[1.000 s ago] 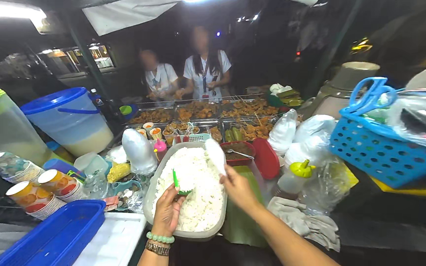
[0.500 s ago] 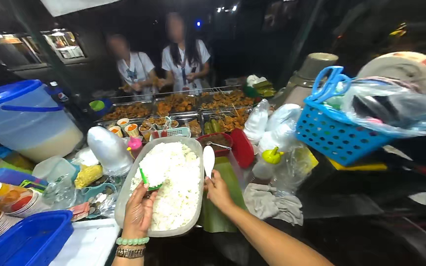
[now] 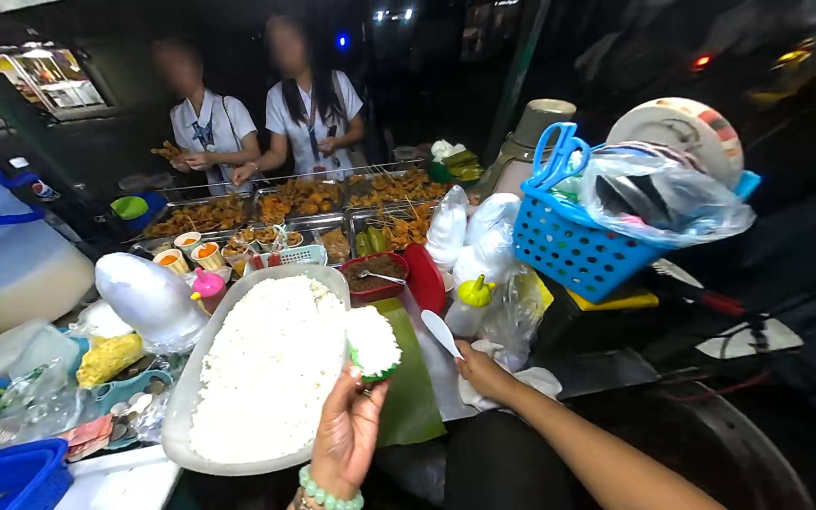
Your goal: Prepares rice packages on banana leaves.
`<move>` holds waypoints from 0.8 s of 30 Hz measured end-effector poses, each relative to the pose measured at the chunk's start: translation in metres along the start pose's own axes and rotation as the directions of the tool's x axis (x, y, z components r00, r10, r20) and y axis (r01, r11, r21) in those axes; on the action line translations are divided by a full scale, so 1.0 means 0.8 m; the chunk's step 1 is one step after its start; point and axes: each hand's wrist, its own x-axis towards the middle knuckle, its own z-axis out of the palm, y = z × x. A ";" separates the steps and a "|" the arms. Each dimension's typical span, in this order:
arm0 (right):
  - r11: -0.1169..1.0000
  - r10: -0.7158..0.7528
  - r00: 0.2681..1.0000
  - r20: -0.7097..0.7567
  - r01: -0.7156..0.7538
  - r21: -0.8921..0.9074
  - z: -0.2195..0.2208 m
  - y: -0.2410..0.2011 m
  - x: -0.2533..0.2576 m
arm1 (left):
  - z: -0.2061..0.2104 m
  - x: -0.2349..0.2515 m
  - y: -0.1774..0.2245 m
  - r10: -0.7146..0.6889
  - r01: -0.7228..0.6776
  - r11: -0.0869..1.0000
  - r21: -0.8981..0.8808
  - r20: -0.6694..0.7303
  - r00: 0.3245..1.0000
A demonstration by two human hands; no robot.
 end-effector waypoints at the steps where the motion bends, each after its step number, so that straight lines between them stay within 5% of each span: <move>1: 1.000 -0.007 1.000 -0.006 0.007 -0.019 -0.002 0.007 -0.005 | -0.002 0.001 -0.014 -0.050 0.050 0.999 -0.017 -0.004 0.999; 5: 0.998 -0.058 0.997 -0.046 0.057 -0.018 -0.002 -0.006 -0.017 | -0.028 0.017 -0.062 -0.119 0.130 0.988 0.079 -0.134 0.984; 7: 0.995 -0.090 0.995 -0.041 0.089 -0.036 -0.001 -0.023 -0.014 | -0.052 0.036 -0.080 0.013 0.063 0.927 0.370 -0.199 0.980; 8: 0.993 -0.105 0.994 -0.026 0.103 -0.052 0.000 -0.031 -0.010 | -0.067 0.047 -0.087 0.117 0.019 0.811 0.584 -0.193 0.974; 10: 0.987 -0.102 0.994 0.034 0.105 -0.121 0.001 -0.048 0.002 | -0.101 0.069 -0.091 0.266 -0.088 0.299 0.950 0.005 0.964; 12: 0.966 -0.085 0.992 0.090 0.104 -0.237 0.002 -0.072 0.012 | -0.130 0.089 -0.087 0.186 -0.250 -0.265 0.931 0.304 0.934; 14: 0.929 -0.083 0.990 0.115 0.118 -0.352 0.000 -0.100 0.022 | -0.136 0.098 -0.086 0.039 -0.344 -0.519 0.783 0.423 0.905; 19: 0.851 -0.028 0.977 0.212 0.134 -0.507 -0.008 -0.159 0.025 | -0.106 0.107 -0.082 -0.279 -0.317 -0.768 0.556 0.154 0.948; 24: 0.901 0.065 0.987 0.148 0.006 -0.433 -0.012 -0.171 0.019 | -0.065 0.118 -0.081 -0.316 -0.250 -0.834 0.492 -0.055 0.947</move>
